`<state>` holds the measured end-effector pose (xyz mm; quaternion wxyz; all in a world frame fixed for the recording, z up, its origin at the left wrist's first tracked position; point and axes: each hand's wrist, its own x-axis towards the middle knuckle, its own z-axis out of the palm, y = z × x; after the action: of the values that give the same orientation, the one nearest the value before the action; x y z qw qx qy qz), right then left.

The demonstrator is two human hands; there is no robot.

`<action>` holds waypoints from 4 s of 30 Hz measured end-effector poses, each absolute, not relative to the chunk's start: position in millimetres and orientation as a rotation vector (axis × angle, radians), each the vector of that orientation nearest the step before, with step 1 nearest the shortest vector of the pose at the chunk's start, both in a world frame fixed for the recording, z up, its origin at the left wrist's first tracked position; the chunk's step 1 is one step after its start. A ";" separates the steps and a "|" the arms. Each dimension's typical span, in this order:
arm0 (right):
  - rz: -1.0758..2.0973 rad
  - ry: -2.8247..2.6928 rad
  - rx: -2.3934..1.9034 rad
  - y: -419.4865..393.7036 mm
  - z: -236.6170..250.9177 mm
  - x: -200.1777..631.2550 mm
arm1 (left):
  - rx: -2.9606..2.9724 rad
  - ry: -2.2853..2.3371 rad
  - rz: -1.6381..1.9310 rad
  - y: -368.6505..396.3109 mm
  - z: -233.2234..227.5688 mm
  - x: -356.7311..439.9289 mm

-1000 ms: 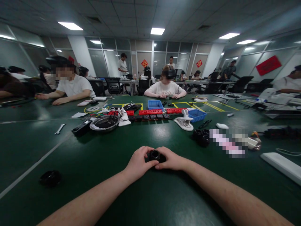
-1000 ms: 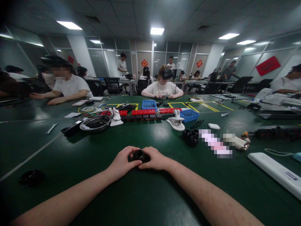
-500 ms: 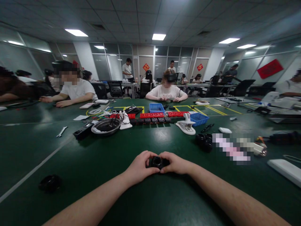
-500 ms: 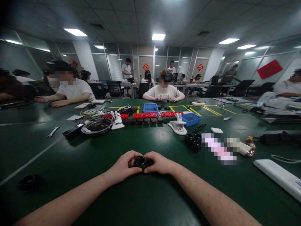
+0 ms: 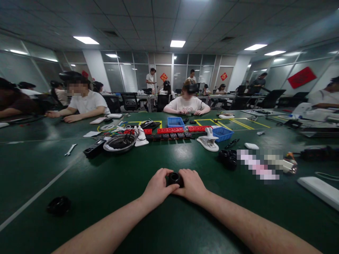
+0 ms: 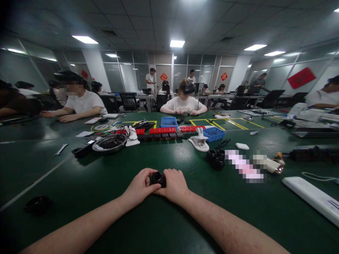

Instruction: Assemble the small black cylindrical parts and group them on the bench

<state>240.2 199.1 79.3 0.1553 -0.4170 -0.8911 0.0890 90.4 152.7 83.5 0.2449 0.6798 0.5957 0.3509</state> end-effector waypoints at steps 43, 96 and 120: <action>0.377 -2.531 -1.169 206.3 69.7 241.0 | 1.862 1.695 0.967 147.2 86.4 94.5; 0.713 -2.610 -0.768 212.5 79.9 249.8 | 1.820 1.428 0.924 152.5 81.7 87.1; 1.064 -2.654 -0.581 225.5 89.5 259.4 | 1.800 1.325 0.868 155.0 83.2 83.8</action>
<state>259.4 225.5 89.5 0.1115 -0.1978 -0.9039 0.3624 83.8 155.0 83.2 0.3636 0.6993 0.5148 0.3373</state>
